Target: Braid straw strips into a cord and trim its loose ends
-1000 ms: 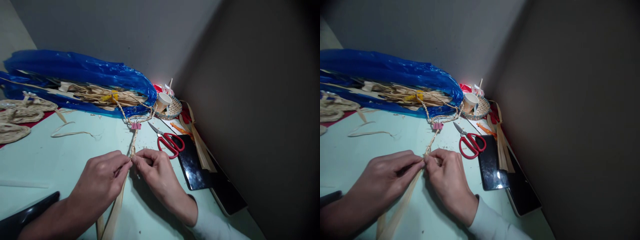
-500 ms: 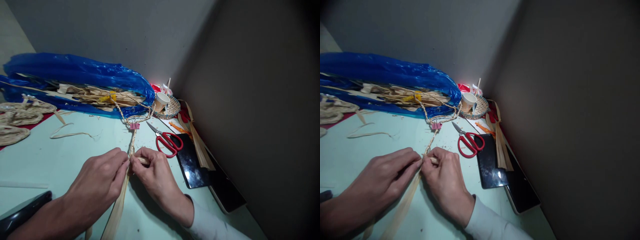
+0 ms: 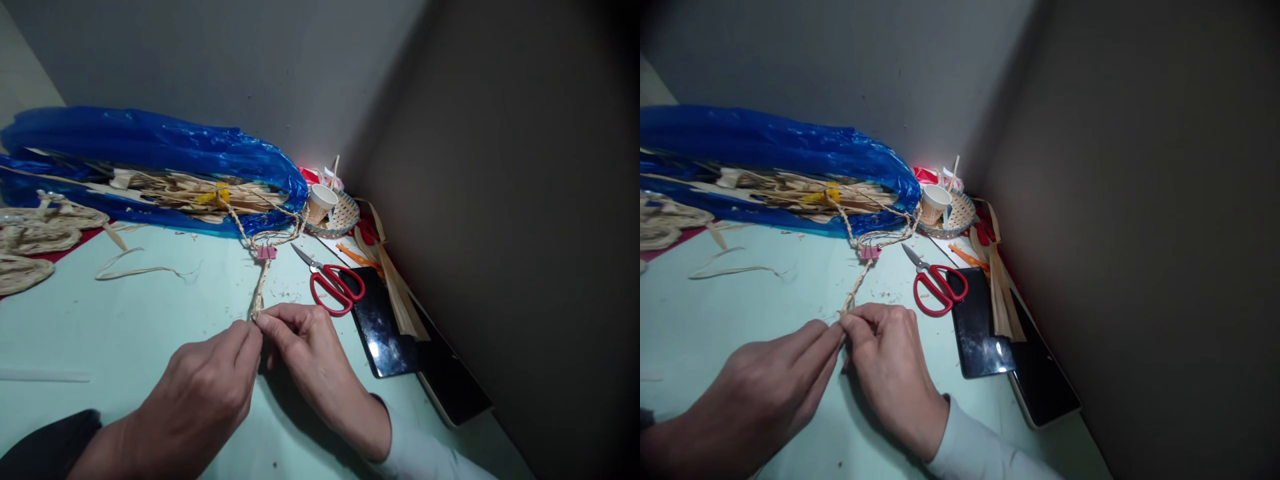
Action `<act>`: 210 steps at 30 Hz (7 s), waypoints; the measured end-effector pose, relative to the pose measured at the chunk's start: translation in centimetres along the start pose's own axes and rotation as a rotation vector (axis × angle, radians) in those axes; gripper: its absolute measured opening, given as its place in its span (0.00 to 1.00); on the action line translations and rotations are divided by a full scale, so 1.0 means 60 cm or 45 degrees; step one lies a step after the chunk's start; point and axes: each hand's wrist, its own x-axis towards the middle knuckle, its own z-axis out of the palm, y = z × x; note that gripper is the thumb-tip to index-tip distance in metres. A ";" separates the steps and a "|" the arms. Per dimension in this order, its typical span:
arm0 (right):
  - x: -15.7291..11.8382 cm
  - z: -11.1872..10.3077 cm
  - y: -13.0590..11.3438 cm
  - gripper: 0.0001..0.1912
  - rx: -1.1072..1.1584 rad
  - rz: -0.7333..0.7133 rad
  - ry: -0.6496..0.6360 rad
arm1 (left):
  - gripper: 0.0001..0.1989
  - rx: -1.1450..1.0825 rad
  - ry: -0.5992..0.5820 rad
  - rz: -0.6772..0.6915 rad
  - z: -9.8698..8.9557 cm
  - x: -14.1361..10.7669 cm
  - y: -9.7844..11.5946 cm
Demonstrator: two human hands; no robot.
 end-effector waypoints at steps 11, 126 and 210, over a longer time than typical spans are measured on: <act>0.006 -0.012 -0.004 0.09 0.399 0.194 -0.010 | 0.11 -0.799 -0.018 -0.507 -0.014 -0.006 0.006; -0.028 -0.016 -0.020 0.16 -0.240 -0.082 -0.149 | 0.20 -1.862 -0.654 -1.209 0.017 0.019 -0.030; -0.016 -0.013 -0.008 0.14 0.041 -0.001 -0.259 | 0.18 -0.050 -0.290 -0.161 -0.003 -0.022 0.029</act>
